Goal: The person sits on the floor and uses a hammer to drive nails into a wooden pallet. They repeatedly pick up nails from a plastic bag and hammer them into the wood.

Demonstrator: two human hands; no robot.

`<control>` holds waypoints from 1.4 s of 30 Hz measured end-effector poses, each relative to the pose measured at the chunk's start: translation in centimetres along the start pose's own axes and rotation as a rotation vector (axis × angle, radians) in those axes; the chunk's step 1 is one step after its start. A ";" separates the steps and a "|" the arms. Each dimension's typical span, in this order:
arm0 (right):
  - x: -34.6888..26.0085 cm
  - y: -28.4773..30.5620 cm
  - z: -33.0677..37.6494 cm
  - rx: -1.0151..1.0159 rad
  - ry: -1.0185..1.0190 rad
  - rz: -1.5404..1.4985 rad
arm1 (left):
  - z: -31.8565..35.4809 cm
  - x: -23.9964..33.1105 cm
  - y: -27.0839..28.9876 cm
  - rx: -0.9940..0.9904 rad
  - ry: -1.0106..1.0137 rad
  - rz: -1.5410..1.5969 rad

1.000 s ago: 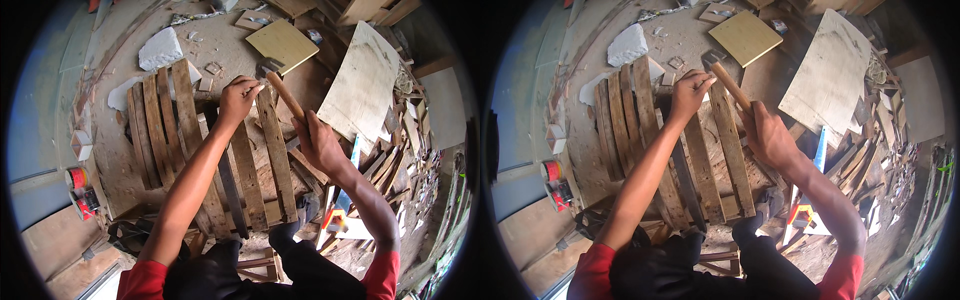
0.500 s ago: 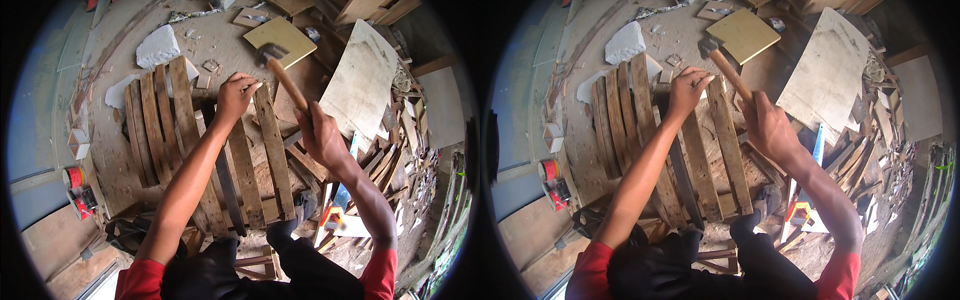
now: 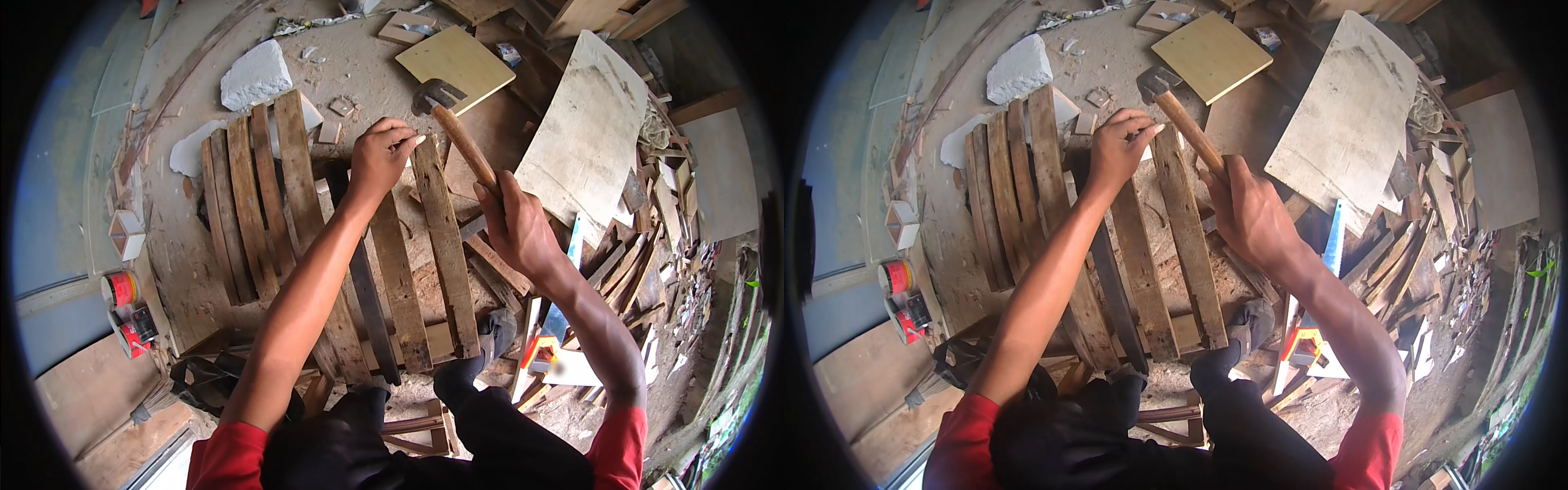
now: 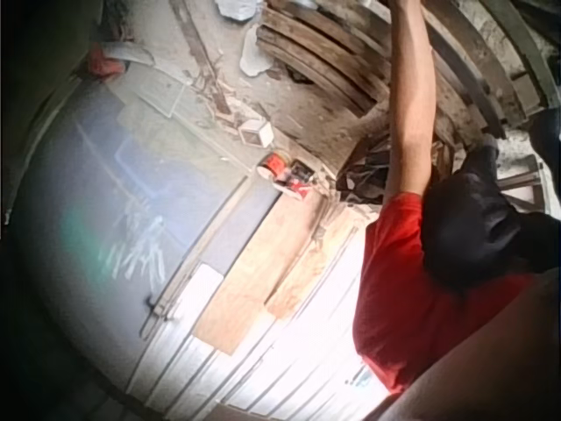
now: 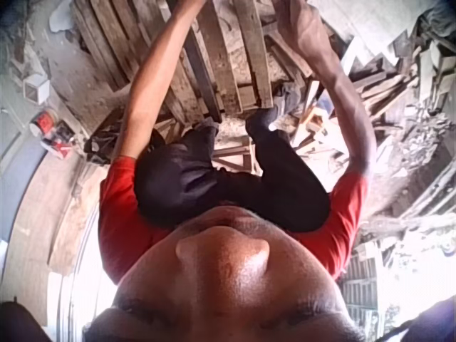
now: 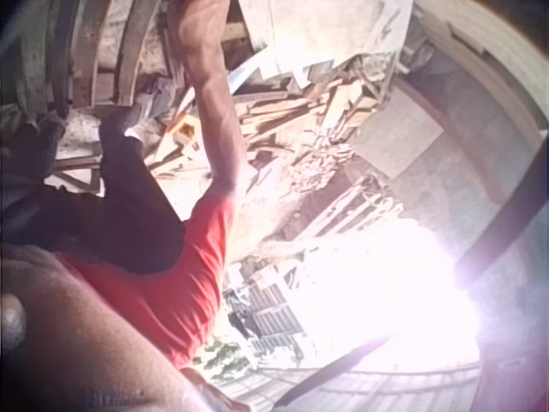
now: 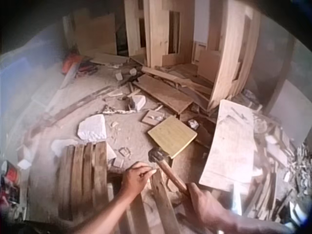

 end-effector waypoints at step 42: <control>-1.0 0.1 0.0 -0.015 -0.079 -0.020 | 0.1 -0.1 -0.2 -0.021 -0.011 -0.061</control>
Point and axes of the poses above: each hand's wrist, its own z-axis away from the middle knuckle, its own y-axis out of the back of the hand, x = y × z, the point moved 1 cm from there along -z, towards the middle knuckle, and after that the axes turned 6 degrees about z, right-handed, at the moved point
